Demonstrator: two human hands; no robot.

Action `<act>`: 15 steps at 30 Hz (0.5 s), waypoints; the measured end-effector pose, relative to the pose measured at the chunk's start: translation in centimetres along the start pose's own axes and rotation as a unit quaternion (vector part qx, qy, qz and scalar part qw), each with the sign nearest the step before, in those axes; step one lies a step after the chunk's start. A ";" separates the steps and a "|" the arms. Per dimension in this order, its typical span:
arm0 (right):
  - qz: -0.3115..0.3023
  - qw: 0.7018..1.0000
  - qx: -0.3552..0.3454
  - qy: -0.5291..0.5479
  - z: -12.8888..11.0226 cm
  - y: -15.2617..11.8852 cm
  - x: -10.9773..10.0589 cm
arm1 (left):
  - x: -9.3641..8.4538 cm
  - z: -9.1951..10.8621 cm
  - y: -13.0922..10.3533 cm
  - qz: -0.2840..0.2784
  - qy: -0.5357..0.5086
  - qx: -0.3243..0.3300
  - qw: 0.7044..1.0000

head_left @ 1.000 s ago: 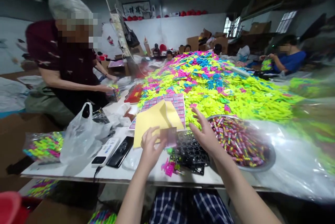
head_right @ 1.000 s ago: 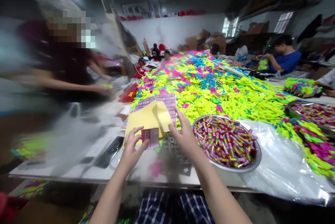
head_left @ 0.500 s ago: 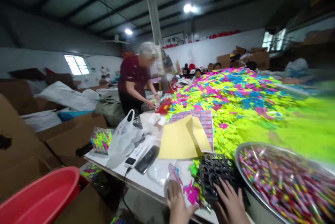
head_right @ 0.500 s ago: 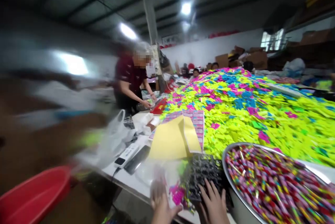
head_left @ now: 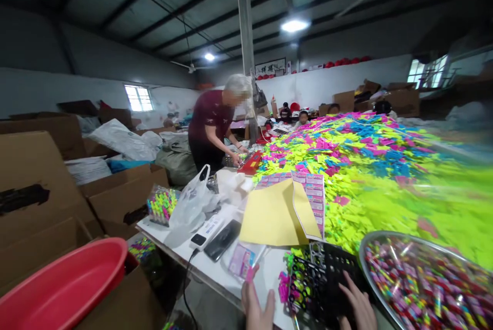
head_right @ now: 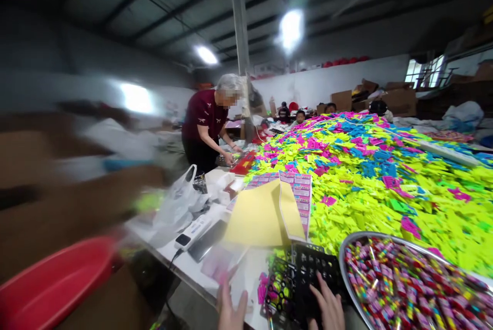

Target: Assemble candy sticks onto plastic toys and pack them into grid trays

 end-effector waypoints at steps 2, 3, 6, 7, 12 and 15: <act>-0.009 0.997 -0.070 0.036 -2.1 1.0 -1.7 | -1.8 2.5 0.2 -0.042 -0.139 -0.059 0.988; -0.023 0.993 -0.106 0.051 -3.4 1.4 -2.7 | -2.7 4.2 0.2 -0.078 -0.207 -0.090 0.971; -0.066 0.978 -0.181 0.073 -7.4 2.3 -5.7 | -4.6 9.0 0.2 -0.225 -0.366 -0.202 0.880; -0.092 0.970 -0.211 0.074 -8.6 2.5 -6.6 | -4.8 10.3 0.0 -0.284 -0.398 -0.234 0.840; -0.231 0.915 -0.326 0.063 -11.7 3.4 -10.0 | -5.2 11.6 -2.3 -0.433 -0.356 -0.362 0.745; -0.260 0.906 -0.327 0.073 -11.3 3.3 -11.4 | -5.0 11.3 -4.0 -0.450 -0.285 -0.388 0.752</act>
Point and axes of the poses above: each hand's wrist, its own y-axis towards the middle knuckle, its own x-axis out of the palm, z = x × y, the point moved 2 cm from there along y, towards the middle knuckle, and after that the axes turned 9 degrees about z, right-handed, at the moved point
